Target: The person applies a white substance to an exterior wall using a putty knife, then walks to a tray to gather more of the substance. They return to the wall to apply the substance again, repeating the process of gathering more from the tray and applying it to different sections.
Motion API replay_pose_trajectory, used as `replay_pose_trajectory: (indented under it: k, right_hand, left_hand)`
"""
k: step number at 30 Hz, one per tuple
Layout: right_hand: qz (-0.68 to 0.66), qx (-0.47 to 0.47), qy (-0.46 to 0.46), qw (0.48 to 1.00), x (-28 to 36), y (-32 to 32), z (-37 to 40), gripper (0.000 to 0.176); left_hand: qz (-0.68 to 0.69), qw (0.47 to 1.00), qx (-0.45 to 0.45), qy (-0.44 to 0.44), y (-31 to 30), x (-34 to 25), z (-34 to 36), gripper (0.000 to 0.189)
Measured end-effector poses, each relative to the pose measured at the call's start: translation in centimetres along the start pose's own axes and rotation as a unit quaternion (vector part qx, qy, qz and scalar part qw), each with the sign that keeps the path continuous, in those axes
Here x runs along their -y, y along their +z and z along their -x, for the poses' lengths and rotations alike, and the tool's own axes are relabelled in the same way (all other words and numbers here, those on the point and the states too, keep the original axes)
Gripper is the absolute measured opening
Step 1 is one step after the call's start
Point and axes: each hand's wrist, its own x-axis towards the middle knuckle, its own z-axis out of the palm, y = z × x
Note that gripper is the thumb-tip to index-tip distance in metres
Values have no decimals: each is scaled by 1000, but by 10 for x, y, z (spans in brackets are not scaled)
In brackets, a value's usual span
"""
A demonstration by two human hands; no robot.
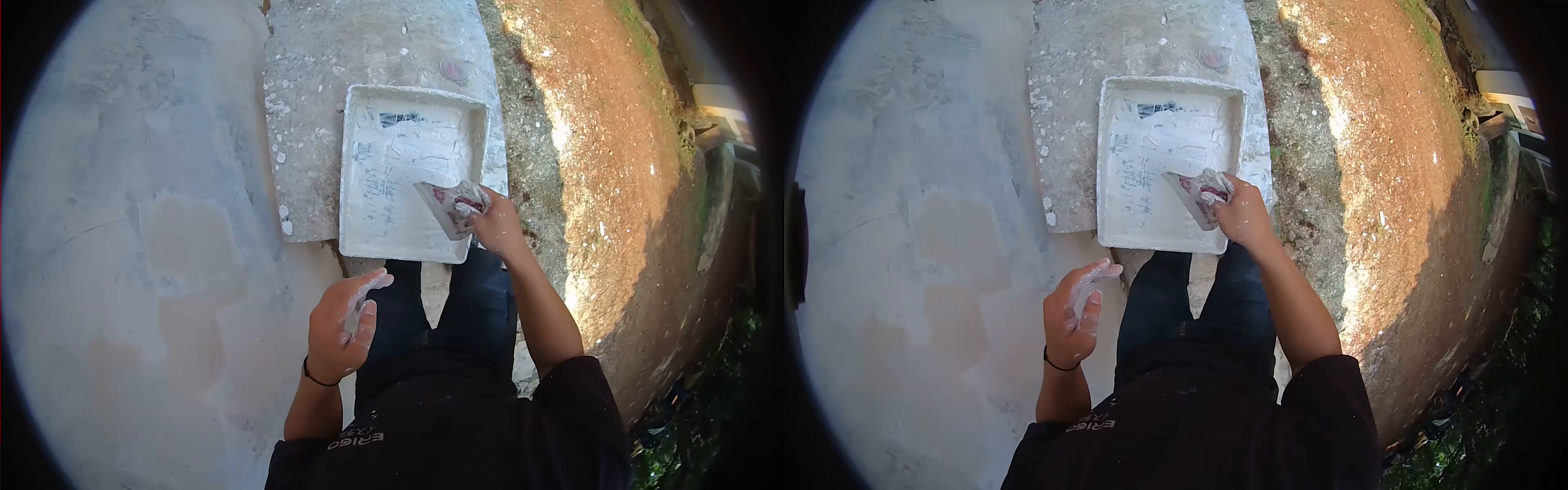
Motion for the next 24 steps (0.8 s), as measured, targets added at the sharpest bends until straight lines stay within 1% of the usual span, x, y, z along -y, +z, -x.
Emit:
replay_pose_trajectory:
  k: [1, 2, 3, 5, 7, 9, 10, 14, 16, 19, 20, 22, 24]
  right_hand:
    - [111, 16, -28, 993, -1, 7, -22, 35]
    - [134, 57, -11, 989, 1, 11, -44, 34]
    - [134, 58, 7, 989, -1, 18, -63, 34]
    - [197, 133, -48, 970, -5, 29, -108, 32]
    - [208, 136, -50, 967, -8, 38, -143, 31]
    - [214, 183, -77, 956, -8, 43, -172, 34]
    - [279, 163, -54, 945, -10, 46, -182, 39]
    - [298, 140, -36, 943, -16, 47, -205, 42]
    - [287, 119, -55, 949, -17, 45, -205, 43]
    - [283, 98, -20, 954, -3, 33, -202, 42]
    - [284, 96, -20, 954, -5, 31, -203, 42]
    - [295, 55, -35, 953, -8, 29, -202, 39]
    - [289, 54, -38, 955, -1, 25, -200, 35]
  left_hand:
    - [18, 1000, -5, -22, -3, 14, -13, 32]
    - [24, 999, 5, -37, -4, 28, -25, 32]
    - [30, 998, 18, -48, -5, 40, -33, 32]
    - [13, 997, 58, -51, -3, 61, -50, 32]
    - [28, 996, 61, -59, 0, 77, -63, 32]
    - [43, 994, 74, -61, 1, 87, -75, 29]
    - [43, 993, 93, -61, 3, 94, -79, 29]
    - [64, 987, 131, -71, 13, 119, -88, 31]
    - [74, 985, 141, -73, 17, 124, -89, 31]
    - [78, 984, 144, -71, 15, 128, -92, 31]
    - [76, 985, 140, -69, 14, 129, -93, 32]
    - [75, 985, 140, -73, 12, 132, -93, 32]
    - [74, 984, 140, -78, 10, 134, -93, 32]
